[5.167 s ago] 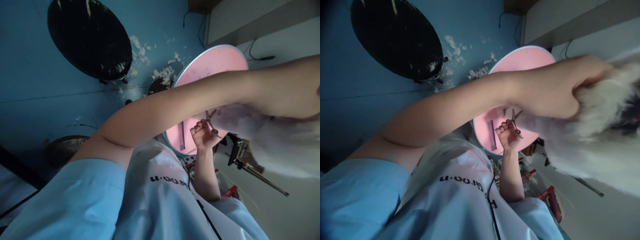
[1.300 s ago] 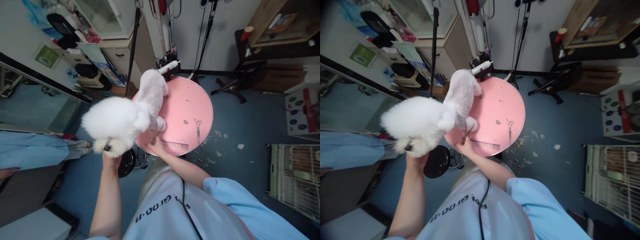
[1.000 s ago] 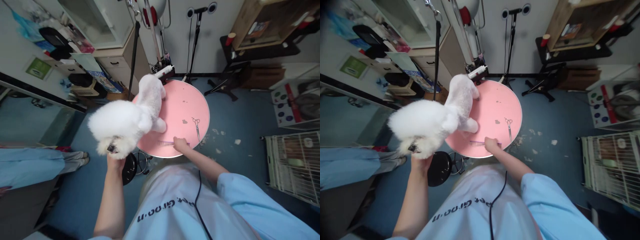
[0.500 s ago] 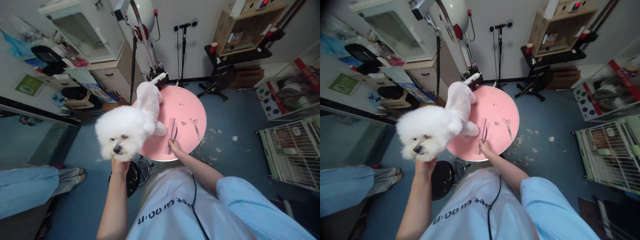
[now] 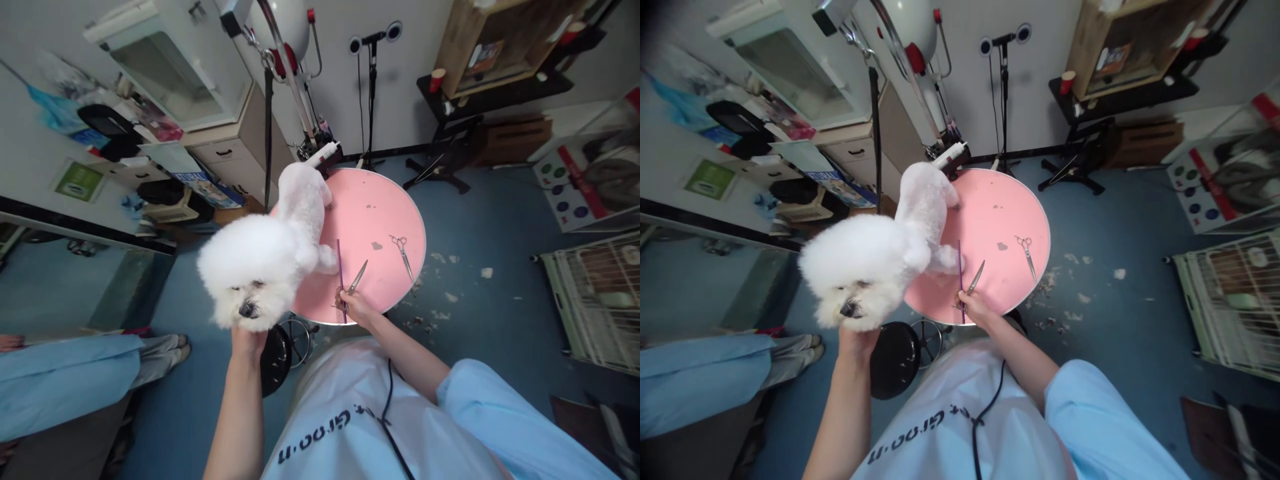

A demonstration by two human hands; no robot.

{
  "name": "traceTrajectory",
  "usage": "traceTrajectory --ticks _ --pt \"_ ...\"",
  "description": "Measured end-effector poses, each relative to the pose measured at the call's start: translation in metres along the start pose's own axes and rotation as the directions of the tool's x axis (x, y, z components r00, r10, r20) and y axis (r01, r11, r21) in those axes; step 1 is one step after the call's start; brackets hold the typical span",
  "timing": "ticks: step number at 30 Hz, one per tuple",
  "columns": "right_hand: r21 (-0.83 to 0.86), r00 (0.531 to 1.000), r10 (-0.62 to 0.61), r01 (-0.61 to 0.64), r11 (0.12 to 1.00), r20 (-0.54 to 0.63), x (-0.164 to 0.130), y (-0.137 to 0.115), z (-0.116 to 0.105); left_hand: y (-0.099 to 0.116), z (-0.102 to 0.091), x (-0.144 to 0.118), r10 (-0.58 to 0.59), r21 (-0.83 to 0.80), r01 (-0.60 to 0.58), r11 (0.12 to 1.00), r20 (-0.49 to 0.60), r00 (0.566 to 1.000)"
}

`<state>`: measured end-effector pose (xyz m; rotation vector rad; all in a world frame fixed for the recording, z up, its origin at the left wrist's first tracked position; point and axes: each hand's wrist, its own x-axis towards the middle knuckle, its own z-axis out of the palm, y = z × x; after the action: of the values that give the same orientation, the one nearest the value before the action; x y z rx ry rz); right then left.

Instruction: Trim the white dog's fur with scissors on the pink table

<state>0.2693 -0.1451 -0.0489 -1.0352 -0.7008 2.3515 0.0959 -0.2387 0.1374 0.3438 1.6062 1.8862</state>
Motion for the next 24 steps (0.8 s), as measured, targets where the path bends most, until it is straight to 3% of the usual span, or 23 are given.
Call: traceTrajectory --ticks 8,14,18,24 --pt "0.012 0.995 0.084 -0.084 0.996 -0.047 0.034 0.002 0.007 -0.010 -0.006 0.005 -0.013 0.012 0.014 1.000 -0.049 0.999" --pt "0.033 0.998 0.065 -0.065 0.997 -0.006 0.027 -0.002 0.002 -0.007 -0.003 0.004 -0.032 -0.008 0.032 0.999 -0.065 0.997" --pt "0.002 0.992 0.123 -0.123 0.992 -0.029 0.034 -0.001 -0.006 -0.006 -0.004 0.003 -0.036 -0.034 0.034 0.999 -0.078 0.996" --pt "-0.024 0.991 0.134 -0.134 0.991 0.003 0.036 0.002 -0.005 -0.011 -0.007 0.003 -0.025 0.055 0.027 0.998 -0.040 0.999"
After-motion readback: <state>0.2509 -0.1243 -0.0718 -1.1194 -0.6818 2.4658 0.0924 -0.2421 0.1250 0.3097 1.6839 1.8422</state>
